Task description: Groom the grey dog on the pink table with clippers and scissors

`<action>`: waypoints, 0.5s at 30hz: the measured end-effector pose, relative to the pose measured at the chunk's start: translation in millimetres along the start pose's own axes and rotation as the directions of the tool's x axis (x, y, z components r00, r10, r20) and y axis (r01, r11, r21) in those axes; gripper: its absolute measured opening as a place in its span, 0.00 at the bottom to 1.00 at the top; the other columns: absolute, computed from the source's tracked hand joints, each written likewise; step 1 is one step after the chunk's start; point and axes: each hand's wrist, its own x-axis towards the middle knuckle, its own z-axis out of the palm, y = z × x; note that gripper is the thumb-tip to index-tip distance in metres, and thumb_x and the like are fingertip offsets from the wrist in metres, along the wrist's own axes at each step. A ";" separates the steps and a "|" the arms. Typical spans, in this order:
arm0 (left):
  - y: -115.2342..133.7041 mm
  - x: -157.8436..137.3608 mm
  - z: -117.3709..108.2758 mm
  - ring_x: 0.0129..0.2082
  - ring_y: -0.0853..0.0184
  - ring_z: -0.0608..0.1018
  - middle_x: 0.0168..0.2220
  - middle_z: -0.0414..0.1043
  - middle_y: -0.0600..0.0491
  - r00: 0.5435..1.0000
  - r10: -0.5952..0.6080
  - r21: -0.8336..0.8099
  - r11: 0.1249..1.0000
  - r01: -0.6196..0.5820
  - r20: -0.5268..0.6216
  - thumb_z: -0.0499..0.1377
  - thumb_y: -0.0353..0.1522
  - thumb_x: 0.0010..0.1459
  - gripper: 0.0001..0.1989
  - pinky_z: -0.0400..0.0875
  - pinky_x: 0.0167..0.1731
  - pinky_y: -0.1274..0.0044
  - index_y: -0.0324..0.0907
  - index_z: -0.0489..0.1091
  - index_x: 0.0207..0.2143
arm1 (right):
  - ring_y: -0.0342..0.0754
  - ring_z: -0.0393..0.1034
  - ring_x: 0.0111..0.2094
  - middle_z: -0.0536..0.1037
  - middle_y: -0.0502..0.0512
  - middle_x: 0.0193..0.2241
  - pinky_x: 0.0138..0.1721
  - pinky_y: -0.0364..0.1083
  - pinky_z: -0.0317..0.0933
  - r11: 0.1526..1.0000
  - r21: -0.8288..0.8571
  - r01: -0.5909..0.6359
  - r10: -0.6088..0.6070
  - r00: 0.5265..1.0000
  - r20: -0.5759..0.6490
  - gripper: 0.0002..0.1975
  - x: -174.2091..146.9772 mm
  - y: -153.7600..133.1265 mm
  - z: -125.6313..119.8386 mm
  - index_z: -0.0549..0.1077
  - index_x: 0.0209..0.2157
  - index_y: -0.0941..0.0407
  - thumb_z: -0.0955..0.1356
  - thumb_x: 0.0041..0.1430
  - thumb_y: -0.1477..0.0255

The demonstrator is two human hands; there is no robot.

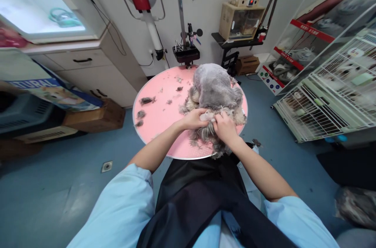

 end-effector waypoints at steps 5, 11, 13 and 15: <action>-1.7 -0.3 1.6 0.38 0.65 0.79 0.38 0.79 0.54 1.000 0.027 0.064 0.998 -0.027 0.009 0.61 0.32 0.49 0.17 0.72 0.41 0.77 0.36 0.75 0.43 | 0.52 0.69 0.37 0.72 0.63 0.41 0.36 0.46 0.58 0.999 0.045 -0.019 0.017 0.999 0.035 0.08 1.3 -2.7 -1.2 0.72 0.38 0.60 0.62 0.62 0.74; -3.6 0.3 2.7 0.39 0.64 0.80 0.37 0.80 0.54 0.999 0.050 0.189 0.981 -0.052 0.018 0.60 0.31 0.50 0.15 0.71 0.42 0.78 0.39 0.76 0.42 | 0.52 0.67 0.36 0.72 0.60 0.36 0.38 0.47 0.60 0.970 0.244 -0.002 0.003 1.000 -0.005 0.05 -4.6 11.7 8.6 0.68 0.32 0.56 0.61 0.58 0.76; -3.9 0.9 1.7 0.40 0.64 0.80 0.39 0.80 0.54 0.999 0.053 0.190 0.980 -0.054 0.012 0.60 0.30 0.50 0.17 0.71 0.43 0.77 0.39 0.76 0.43 | 0.51 0.67 0.37 0.71 0.58 0.35 0.40 0.47 0.61 0.947 0.317 0.048 -0.033 0.998 -0.052 0.06 -7.0 17.2 12.0 0.67 0.30 0.55 0.60 0.58 0.76; -3.4 1.4 0.3 0.40 0.63 0.80 0.39 0.80 0.53 0.999 0.053 0.166 0.985 -0.053 0.006 0.60 0.31 0.49 0.17 0.71 0.44 0.77 0.39 0.76 0.43 | 0.51 0.67 0.37 0.71 0.58 0.35 0.41 0.47 0.61 0.937 0.341 0.077 -0.047 0.994 -0.097 0.05 -8.0 19.3 14.1 0.67 0.31 0.55 0.61 0.59 0.74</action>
